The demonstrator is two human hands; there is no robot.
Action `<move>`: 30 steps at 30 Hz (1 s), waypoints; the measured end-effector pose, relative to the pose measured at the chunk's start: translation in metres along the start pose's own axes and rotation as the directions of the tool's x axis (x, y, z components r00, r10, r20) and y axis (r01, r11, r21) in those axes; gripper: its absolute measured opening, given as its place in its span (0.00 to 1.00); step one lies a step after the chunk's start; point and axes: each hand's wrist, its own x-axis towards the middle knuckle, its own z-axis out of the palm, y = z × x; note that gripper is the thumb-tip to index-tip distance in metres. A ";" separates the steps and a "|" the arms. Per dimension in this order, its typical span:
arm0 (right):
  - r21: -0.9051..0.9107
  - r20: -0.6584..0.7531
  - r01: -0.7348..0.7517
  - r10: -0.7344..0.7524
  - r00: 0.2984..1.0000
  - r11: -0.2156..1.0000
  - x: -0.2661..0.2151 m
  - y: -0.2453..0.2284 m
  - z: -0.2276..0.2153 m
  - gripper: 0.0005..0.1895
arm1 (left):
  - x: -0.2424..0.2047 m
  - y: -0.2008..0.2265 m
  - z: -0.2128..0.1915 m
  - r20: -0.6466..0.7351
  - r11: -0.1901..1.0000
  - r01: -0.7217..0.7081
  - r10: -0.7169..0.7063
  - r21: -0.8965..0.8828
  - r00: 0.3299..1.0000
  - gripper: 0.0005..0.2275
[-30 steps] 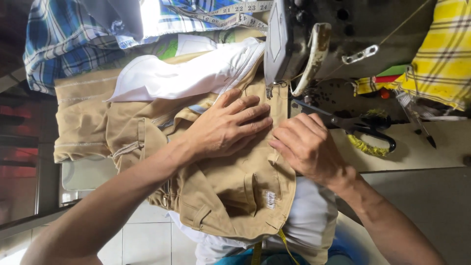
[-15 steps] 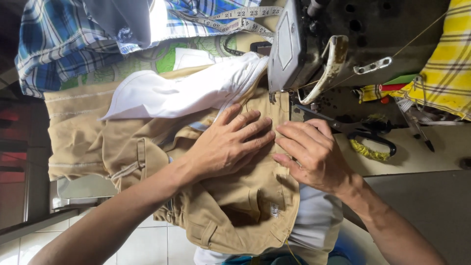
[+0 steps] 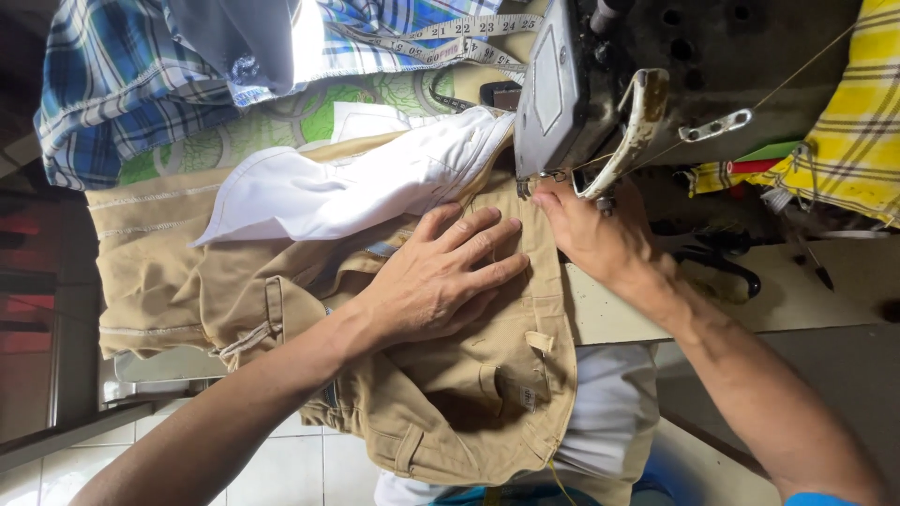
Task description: Sewing trouser components together using an industrial sewing machine and trimming threads with scissors.
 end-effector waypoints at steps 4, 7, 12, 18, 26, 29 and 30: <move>0.035 0.049 -0.009 0.008 0.999 0.999 -0.005 0.001 0.000 0.12 | 0.001 -0.002 -0.001 0.013 1.000 -0.011 0.011 0.008 1.000 0.23; 0.064 0.089 -0.015 0.010 0.996 0.998 -0.012 0.003 -0.001 0.13 | 0.000 -0.003 -0.002 0.024 1.000 -0.013 0.013 0.015 1.000 0.23; 0.105 0.157 -0.019 0.003 0.988 0.994 -0.022 0.005 0.000 0.14 | 0.005 0.000 -0.009 0.031 1.000 0.011 -0.011 0.001 0.999 0.21; -0.066 0.176 0.133 -0.119 0.977 0.989 -0.025 0.003 0.005 0.13 | 0.011 -0.005 -0.011 0.137 1.000 0.005 -0.005 -0.004 0.991 0.21; -0.118 0.134 0.075 -0.059 0.989 0.990 0.029 -0.001 -0.033 0.10 | 0.012 -0.008 -0.012 0.195 0.999 0.034 -0.032 -0.005 0.980 0.26; -0.129 0.072 0.021 -0.012 0.997 0.991 0.034 -0.014 -0.047 0.09 | 0.009 -0.010 -0.008 0.159 1.000 0.010 -0.010 0.001 0.987 0.26; -0.130 0.071 0.020 -0.011 0.997 0.991 0.036 -0.020 -0.052 0.09 | 0.009 -0.011 -0.007 0.158 1.000 0.008 -0.008 0.001 0.987 0.26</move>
